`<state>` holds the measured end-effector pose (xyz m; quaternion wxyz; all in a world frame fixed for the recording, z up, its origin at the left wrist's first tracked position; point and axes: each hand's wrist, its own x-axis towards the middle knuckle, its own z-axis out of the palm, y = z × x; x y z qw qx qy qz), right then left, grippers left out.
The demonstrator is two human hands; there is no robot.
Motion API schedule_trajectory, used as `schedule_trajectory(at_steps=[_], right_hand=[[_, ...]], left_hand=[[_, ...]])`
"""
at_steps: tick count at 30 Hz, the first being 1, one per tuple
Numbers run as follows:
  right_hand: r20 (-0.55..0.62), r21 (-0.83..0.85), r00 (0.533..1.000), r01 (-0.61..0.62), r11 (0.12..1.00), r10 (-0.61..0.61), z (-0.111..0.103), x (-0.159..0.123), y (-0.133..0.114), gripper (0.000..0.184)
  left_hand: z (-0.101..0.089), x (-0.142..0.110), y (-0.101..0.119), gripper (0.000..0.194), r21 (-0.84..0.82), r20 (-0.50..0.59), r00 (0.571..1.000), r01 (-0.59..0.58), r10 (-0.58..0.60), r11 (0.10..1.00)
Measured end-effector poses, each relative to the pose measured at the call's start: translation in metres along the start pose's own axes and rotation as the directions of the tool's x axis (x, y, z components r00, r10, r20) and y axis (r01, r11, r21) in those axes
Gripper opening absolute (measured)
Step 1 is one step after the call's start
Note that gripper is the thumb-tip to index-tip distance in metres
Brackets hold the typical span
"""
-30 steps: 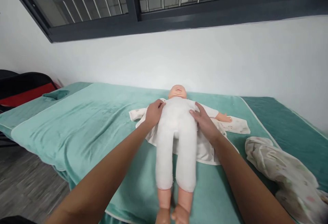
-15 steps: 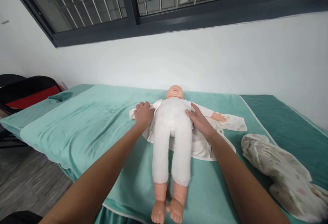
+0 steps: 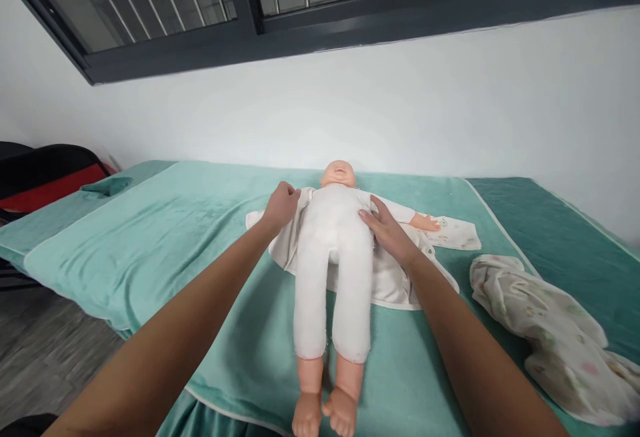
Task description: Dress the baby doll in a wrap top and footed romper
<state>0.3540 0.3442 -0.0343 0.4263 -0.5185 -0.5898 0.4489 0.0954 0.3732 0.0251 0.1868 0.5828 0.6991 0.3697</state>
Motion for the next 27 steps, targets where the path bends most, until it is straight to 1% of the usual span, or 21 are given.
schedule_trajectory(at_steps=[2, 4, 6, 7, 8, 10, 12, 15, 16, 17, 18, 19, 20, 21, 22, 24, 26, 27], right_hand=[[-0.008, -0.01, 1.0, -0.007, 1.0, 0.006, 0.0, -0.001, -0.001, 0.096], [-0.017, -0.011, 1.0, -0.018, 1.0, 0.018, 0.0, -0.001, -0.001, 0.095], [-0.014, 0.003, 1.0, -0.019, 1.0, 0.019, 0.0, -0.002, -0.002, 0.094], [-0.009, 0.009, 1.0, -0.014, 1.0, 0.014, 0.0, -0.002, -0.002, 0.093], [-0.004, 0.015, 1.0, -0.006, 1.0, 0.006, 0.0, -0.002, -0.002, 0.092], [0.006, 0.031, 1.0, 0.003, 1.0, -0.003, 0.0, -0.002, -0.003, 0.092], [0.022, 0.051, 1.0, 0.009, 0.999, -0.01, -0.001, -0.003, -0.006, 0.094], [0.047, 0.049, 0.999, 0.018, 0.999, -0.02, -0.001, -0.005, -0.011, 0.098], [0.043, 0.041, 0.999, 0.021, 0.999, -0.023, -0.001, -0.006, -0.012, 0.098], [0.032, 0.03, 0.999, 0.021, 0.999, -0.022, 0.0, -0.007, -0.013, 0.097], [0.017, 0.022, 1.0, 0.018, 1.0, -0.018, 0.0, -0.008, -0.014, 0.096], [0.001, 0.016, 1.0, 0.015, 1.0, -0.015, 0.001, -0.009, -0.014, 0.094], [-0.01, 0.014, 1.0, 0.01, 1.0, -0.01, 0.001, -0.01, -0.014, 0.091], [-0.015, 0.011, 1.0, 0.005, 1.0, -0.005, 0.002, -0.01, -0.014, 0.09], [-0.019, 0.008, 1.0, 0.0, 1.0, 0.0, 0.002, -0.011, -0.014, 0.089], [-0.021, -0.001, 1.0, -0.009, 1.0, 0.009, 0.002, -0.011, -0.013, 0.089], [-0.021, -0.014, 1.0, -0.017, 1.0, 0.016, 0.001, -0.01, -0.013, 0.09], [-0.021, -0.018, 1.0, -0.017, 1.0, 0.017, 0.001, -0.01, -0.012, 0.091]], left_hand=[[0.0, 0.002, 0.012, 0.021, -0.075, 0.011, 1.0, -0.002, 0.003, 0.997], [0.001, 0.0, 0.026, 0.021, -0.169, 0.023, 0.998, -0.05, 0.055, 0.984], [0.004, -0.01, 0.041, 0.018, -0.231, 0.042, 0.985, -0.154, 0.168, 0.961], [0.005, -0.017, 0.05, 0.016, -0.227, 0.066, 0.969, -0.217, 0.238, 0.949], [0.005, -0.026, 0.057, 0.014, -0.208, 0.113, 0.948, -0.271, 0.298, 0.94], [0.005, -0.048, 0.071, 0.012, -0.125, 0.217, 0.886, -0.391, 0.41, 0.912], [0.003, -0.072, 0.081, 0.011, -0.077, 0.297, 0.808, -0.511, 0.509, 0.856], [-0.002, -0.104, 0.082, 0.014, -0.129, 0.406, 0.671, -0.63, 0.621, 0.766], [-0.004, -0.112, 0.079, 0.015, -0.131, 0.402, 0.638, -0.67, 0.657, 0.731], [-0.006, -0.119, 0.073, 0.016, -0.101, 0.361, 0.635, -0.701, 0.683, 0.706], [-0.008, -0.125, 0.064, 0.017, -0.049, 0.297, 0.649, -0.722, 0.701, 0.69], [-0.009, -0.129, 0.053, 0.017, 0.013, 0.217, 0.672, -0.727, 0.708, 0.686], [-0.01, -0.132, 0.041, 0.018, 0.073, 0.134, 0.705, -0.708, 0.697, 0.702], [-0.012, -0.134, 0.027, 0.024, 0.12, 0.067, 0.737, -0.675, 0.672, 0.728], [-0.013, -0.135, 0.012, 0.034, 0.149, 0.023, 0.77, -0.634, 0.638, 0.759], [-0.015, -0.137, -0.018, 0.048, 0.153, -0.008, 0.831, -0.548, 0.556, 0.822], [-0.016, -0.138, -0.044, 0.046, 0.087, 0.02, 0.889, -0.458, 0.458, 0.885], [-0.016, -0.138, -0.053, 0.043, 0.042, 0.042, 0.905, -0.426, 0.424, 0.904]])
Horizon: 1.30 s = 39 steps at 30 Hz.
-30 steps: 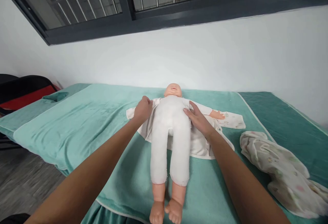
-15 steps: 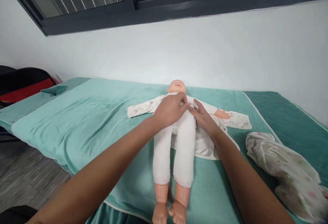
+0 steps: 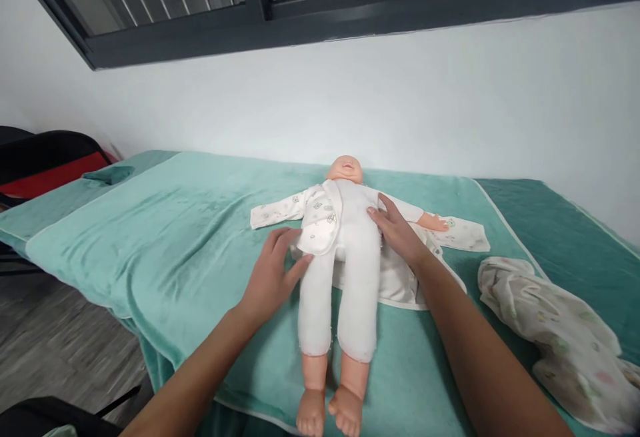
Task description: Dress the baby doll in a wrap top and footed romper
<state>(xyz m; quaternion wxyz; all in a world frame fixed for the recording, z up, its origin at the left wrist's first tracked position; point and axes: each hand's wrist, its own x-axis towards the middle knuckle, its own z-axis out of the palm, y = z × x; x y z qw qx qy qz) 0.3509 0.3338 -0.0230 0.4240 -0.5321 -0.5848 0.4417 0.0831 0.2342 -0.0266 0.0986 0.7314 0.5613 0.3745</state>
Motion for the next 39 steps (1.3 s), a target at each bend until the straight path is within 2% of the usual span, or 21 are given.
schedule_trajectory(at_steps=[4, 7, 10, 12, 14, 15, 16, 18, 20, 21, 25, 28, 30, 31, 34, 35, 36, 37, 39], right_hand=[[-0.005, 0.01, 1.0, 0.004, 1.0, -0.004, 0.0, 0.0, -0.001, 0.09], [-0.005, 0.008, 1.0, -0.009, 1.0, 0.009, 0.0, -0.001, -0.002, 0.088], [0.003, -0.006, 1.0, -0.001, 1.0, 0.001, -0.001, -0.001, -0.001, 0.089], [0.008, -0.012, 1.0, 0.008, 1.0, -0.008, -0.001, 0.0, 0.0, 0.089], [0.009, -0.013, 1.0, 0.012, 1.0, -0.011, -0.002, 0.002, 0.002, 0.09], [0.008, -0.012, 1.0, 0.012, 1.0, -0.012, -0.002, 0.002, 0.003, 0.09], [0.012, -0.008, 1.0, 0.014, 1.0, -0.014, -0.002, 0.003, 0.005, 0.091], [0.023, 0.004, 1.0, 0.02, 1.0, -0.02, -0.003, 0.004, 0.007, 0.092], [0.035, 0.013, 0.999, 0.027, 1.0, -0.027, -0.002, 0.005, 0.008, 0.091], [0.035, 0.011, 0.999, 0.025, 1.0, -0.026, -0.002, 0.005, 0.008, 0.091], [0.023, -0.014, 0.999, 0.032, 0.999, -0.032, -0.003, 0.002, 0.003, 0.086], [-0.093, -0.09, 0.995, 0.017, 0.996, -0.025, -0.016, 0.0, -0.003, 0.061], [-0.279, -0.111, 0.96, -0.018, 0.994, -0.014, -0.034, 0.0, -0.005, 0.044], [-0.39, -0.107, 0.921, -0.021, 0.994, -0.023, -0.044, 0.001, -0.005, 0.038], [-0.654, -0.094, 0.753, 0.008, 0.996, -0.068, -0.07, 0.006, 0.002, 0.026], [-0.7, -0.083, 0.711, 0.004, 0.997, -0.062, -0.076, 0.008, 0.006, 0.023], [-0.723, -0.061, 0.689, -0.008, 0.998, -0.039, -0.08, 0.01, 0.01, 0.022], [-0.733, -0.027, 0.68, -0.023, 0.999, -0.004, -0.083, 0.012, 0.014, 0.023], [-0.725, 0.064, 0.685, -0.048, 0.997, 0.079, -0.085, 0.017, 0.022, 0.023]], left_hand=[[0.007, -0.003, -0.015, 0.033, -0.109, 0.039, 0.999, 0.039, -0.035, 0.993], [0.01, -0.002, -0.011, 0.023, -0.058, -0.023, 0.999, 0.023, -0.025, 0.998], [0.003, -0.007, -0.001, 0.018, 0.048, -0.054, 0.989, -0.137, 0.14, 0.989], [-0.004, -0.011, 0.008, 0.018, 0.083, 0.005, 0.956, -0.293, 0.293, 0.953], [-0.01, -0.01, 0.016, 0.015, 0.032, 0.063, 0.927, -0.373, 0.37, 0.927], [-0.011, -0.006, 0.019, 0.015, -0.015, 0.067, 0.928, -0.367, 0.368, 0.93], [-0.01, -0.001, 0.021, 0.015, -0.06, 0.056, 0.941, -0.332, 0.335, 0.942], [-0.004, 0.018, 0.024, 0.021, -0.101, 0.011, 0.981, -0.19, 0.192, 0.977], [0.005, 0.044, 0.026, 0.03, -0.06, -0.002, 0.999, -0.034, 0.034, 0.998], [0.01, 0.059, 0.027, 0.032, -0.038, 0.024, 1.0, 0.011, -0.01, 0.999], [0.025, 0.113, 0.037, 0.034, -0.02, 0.199, 0.98, -0.006, 0.01, 1.0], [0.032, 0.138, 0.049, 0.03, 0.026, 0.267, 0.961, -0.078, 0.068, 0.997], [0.038, 0.147, 0.055, 0.029, 0.04, 0.295, 0.946, -0.151, 0.133, 0.988], [0.042, 0.151, 0.057, 0.029, 0.043, 0.311, 0.938, -0.174, 0.152, 0.984], [0.053, 0.162, 0.064, 0.029, 0.103, 0.354, 0.924, -0.195, 0.147, 0.975], [0.057, 0.165, 0.068, 0.029, 0.15, 0.355, 0.922, -0.219, 0.154, 0.964], [0.062, 0.168, 0.072, 0.028, 0.203, 0.353, 0.919, -0.261, 0.178, 0.944], [0.066, 0.171, 0.077, 0.027, 0.251, 0.355, 0.909, -0.318, 0.219, 0.914], [0.076, 0.175, 0.09, 0.027, 0.304, 0.403, 0.863, -0.44, 0.304, 0.845]])
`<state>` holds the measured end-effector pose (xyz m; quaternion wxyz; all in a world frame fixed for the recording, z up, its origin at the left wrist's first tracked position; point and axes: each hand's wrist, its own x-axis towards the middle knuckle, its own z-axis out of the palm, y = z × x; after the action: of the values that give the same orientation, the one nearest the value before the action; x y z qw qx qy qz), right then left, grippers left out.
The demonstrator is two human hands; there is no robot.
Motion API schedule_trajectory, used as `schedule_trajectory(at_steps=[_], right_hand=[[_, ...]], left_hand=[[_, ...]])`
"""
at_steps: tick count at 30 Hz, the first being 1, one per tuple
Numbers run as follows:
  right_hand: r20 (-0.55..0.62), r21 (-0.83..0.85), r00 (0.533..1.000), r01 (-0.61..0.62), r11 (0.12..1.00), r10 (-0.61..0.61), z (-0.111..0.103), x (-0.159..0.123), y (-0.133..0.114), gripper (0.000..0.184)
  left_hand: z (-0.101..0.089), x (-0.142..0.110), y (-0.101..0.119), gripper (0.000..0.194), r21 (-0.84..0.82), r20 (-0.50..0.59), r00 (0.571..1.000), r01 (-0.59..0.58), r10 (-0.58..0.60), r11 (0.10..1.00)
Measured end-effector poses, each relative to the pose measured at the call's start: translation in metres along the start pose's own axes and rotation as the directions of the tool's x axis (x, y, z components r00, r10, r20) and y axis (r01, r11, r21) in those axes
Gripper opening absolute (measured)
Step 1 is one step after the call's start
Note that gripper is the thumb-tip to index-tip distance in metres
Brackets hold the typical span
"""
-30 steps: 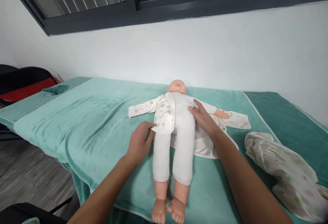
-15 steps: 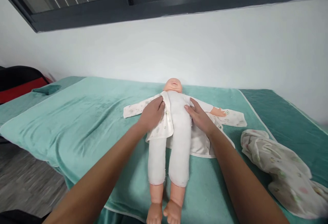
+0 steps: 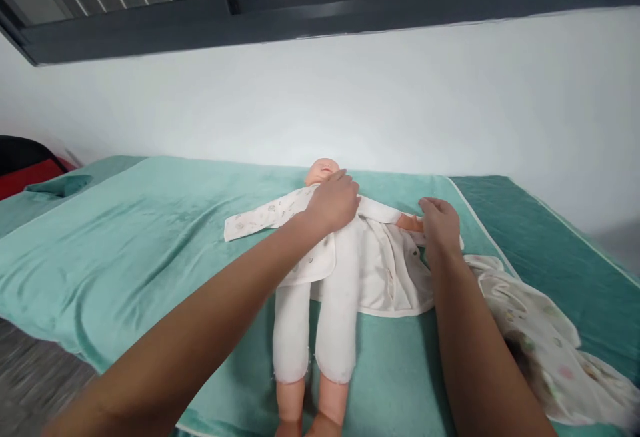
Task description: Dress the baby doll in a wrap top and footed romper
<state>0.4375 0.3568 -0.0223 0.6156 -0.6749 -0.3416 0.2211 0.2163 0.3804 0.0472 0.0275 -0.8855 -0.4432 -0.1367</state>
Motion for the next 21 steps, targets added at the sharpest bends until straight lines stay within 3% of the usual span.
schedule_trajectory(at_steps=[6, 10, 13, 15, 17, 19, 21], right_hand=[[0.096, 0.365, 0.993, -0.103, 0.925, 0.073, -0.006, 0.009, 0.008, 0.029], [0.209, 0.539, 0.964, -0.253, 0.804, 0.164, -0.015, 0.007, 0.0, 0.026], [0.172, 0.602, 0.983, -0.156, 0.783, 0.063, -0.019, 0.009, -0.004, 0.028], [0.101, 0.528, 0.995, -0.043, 0.848, -0.012, -0.022, 0.013, -0.002, 0.03], [0.105, 0.258, 0.993, 0.02, 0.966, -0.049, -0.022, 0.018, 0.004, 0.027], [0.212, -0.047, 0.976, 0.055, 0.997, -0.044, -0.02, 0.019, 0.011, 0.018], [0.343, -0.202, 0.939, 0.088, 0.975, -0.014, -0.016, 0.016, 0.017, 0.009]], left_hand=[[0.018, 0.027, 0.045, 0.027, 0.074, 0.269, 0.954, -0.158, 0.132, 0.985], [0.031, 0.042, 0.058, 0.032, 0.049, 0.291, 0.936, -0.219, 0.196, 0.975], [0.029, 0.049, 0.055, 0.032, 0.032, 0.283, 0.932, -0.247, 0.228, 0.969], [0.022, 0.049, 0.05, 0.032, 0.045, 0.26, 0.939, -0.246, 0.226, 0.968], [0.015, 0.047, 0.043, 0.034, 0.063, 0.236, 0.945, -0.246, 0.225, 0.967], [0.01, 0.043, 0.038, 0.035, 0.081, 0.227, 0.947, -0.249, 0.225, 0.965], [0.007, 0.039, 0.036, 0.034, 0.095, 0.224, 0.95, -0.245, 0.219, 0.965]])
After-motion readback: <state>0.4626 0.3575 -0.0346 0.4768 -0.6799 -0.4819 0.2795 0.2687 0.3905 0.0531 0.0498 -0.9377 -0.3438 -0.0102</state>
